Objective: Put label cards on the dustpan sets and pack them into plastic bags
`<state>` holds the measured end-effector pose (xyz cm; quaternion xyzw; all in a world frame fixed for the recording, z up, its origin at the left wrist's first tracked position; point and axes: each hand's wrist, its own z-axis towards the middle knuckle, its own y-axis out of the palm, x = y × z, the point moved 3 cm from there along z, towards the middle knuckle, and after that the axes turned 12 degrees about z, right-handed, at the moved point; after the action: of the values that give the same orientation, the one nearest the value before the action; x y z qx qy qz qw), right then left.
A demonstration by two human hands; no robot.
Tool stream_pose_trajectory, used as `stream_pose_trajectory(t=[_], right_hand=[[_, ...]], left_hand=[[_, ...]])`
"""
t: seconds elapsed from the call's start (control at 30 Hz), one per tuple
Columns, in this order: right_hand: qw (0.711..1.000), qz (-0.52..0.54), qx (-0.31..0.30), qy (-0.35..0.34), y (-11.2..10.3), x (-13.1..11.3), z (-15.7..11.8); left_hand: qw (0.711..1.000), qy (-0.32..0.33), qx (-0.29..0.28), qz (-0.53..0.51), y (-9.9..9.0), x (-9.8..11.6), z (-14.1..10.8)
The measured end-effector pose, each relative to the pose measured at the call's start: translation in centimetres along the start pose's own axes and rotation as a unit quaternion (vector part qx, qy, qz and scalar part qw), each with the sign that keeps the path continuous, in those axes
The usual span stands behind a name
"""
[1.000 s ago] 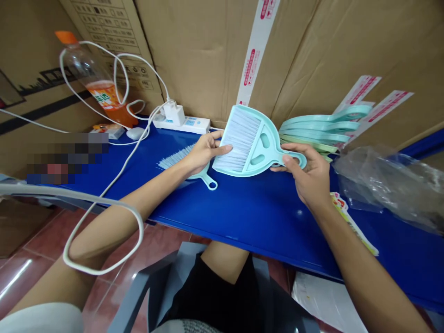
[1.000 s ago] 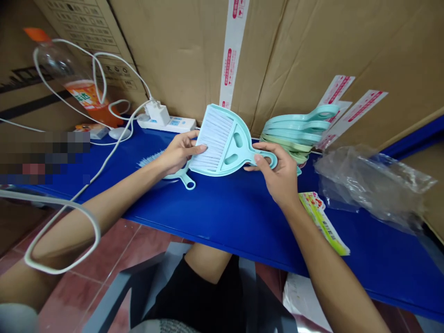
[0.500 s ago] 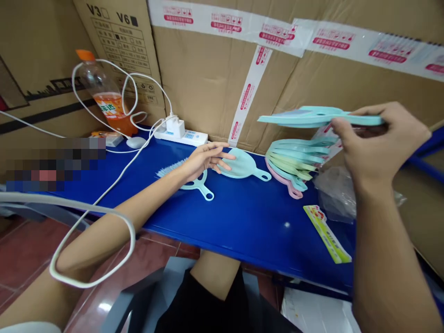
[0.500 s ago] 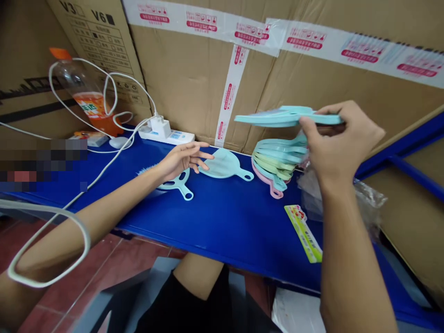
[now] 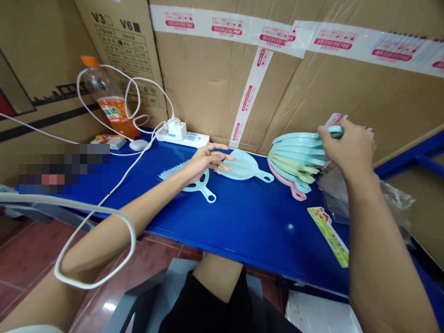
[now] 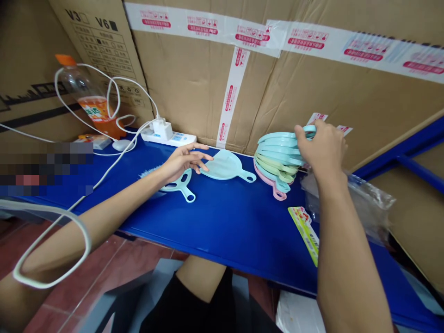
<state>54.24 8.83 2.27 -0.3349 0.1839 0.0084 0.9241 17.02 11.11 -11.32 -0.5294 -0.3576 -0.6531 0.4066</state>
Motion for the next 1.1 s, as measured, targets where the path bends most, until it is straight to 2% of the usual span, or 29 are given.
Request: stream_pose_trajectory(t=[0.1,0.2,0.27,0.33,0.43,0.47,0.53,0.6,0.63,0.67,0.73,0.77,0.83,0.93,1.0,1.1], right_hand=[[1.0,0.027,-0.005,-0.001,0.5,0.6,0.4],[0.999,0.049,-0.002,-0.006,0.6,0.6,0.3],[0.998,0.055,0.001,0.015,0.6,0.7,0.2],[0.997,0.065,-0.01,0.038,0.6,0.9,0.2],[0.994,0.104,-0.019,0.028,0.4,1.6,0.5],[0.994,0.112,0.002,0.009,0.1,1.8,0.5],[0.987,0.111,0.094,-0.066,-1.0,1.6,-0.4],[0.958,0.1,0.188,-0.192,-2.1,0.2,-3.0],[0.937,0.095,0.206,-0.265,-2.3,-0.8,-4.9],[0.919,0.099,0.183,-0.336,-2.2,-2.1,-6.9],[0.885,0.11,0.022,-0.452,-0.8,-4.7,-11.3],[0.87,0.098,-0.072,-0.477,0.4,-5.6,-13.3],[0.868,0.067,-0.176,-0.459,2.8,-6.5,-16.2],[0.882,0.063,-0.251,-0.393,5.8,-5.5,-18.1],[0.882,0.092,-0.285,-0.363,6.7,-4.3,-18.4],[0.871,0.15,-0.317,-0.344,6.6,-3.2,-18.5]], left_hand=[[0.999,0.007,0.029,0.037,-0.8,0.0,0.2],[0.99,0.019,0.065,0.122,-1.6,-0.2,0.5],[0.981,0.03,0.075,0.174,-1.9,-0.5,0.8],[0.974,0.037,0.062,0.215,-1.9,-0.9,0.9],[0.948,0.063,-0.028,0.311,-2.0,-0.9,0.9],[0.927,0.079,-0.066,0.36,-2.2,-0.6,0.8],[0.871,0.104,-0.126,0.464,-3.3,-0.1,0.5],[0.819,0.089,-0.169,0.541,-5.0,0.5,0.1],[0.8,0.067,-0.196,0.564,-5.9,0.7,-0.1],[0.783,0.042,-0.222,0.58,-6.7,0.8,-0.2],[0.754,-0.003,-0.254,0.606,-7.9,0.8,-0.5],[0.743,-0.02,-0.257,0.618,-8.2,0.7,-0.5],[0.73,-0.04,-0.251,0.635,-8.2,0.6,-0.4],[0.731,-0.033,-0.266,0.628,-7.2,0.4,-0.4],[0.733,-0.024,-0.275,0.622,-6.7,0.3,-0.5],[0.733,-0.027,-0.253,0.631,-6.5,0.3,-0.5]])
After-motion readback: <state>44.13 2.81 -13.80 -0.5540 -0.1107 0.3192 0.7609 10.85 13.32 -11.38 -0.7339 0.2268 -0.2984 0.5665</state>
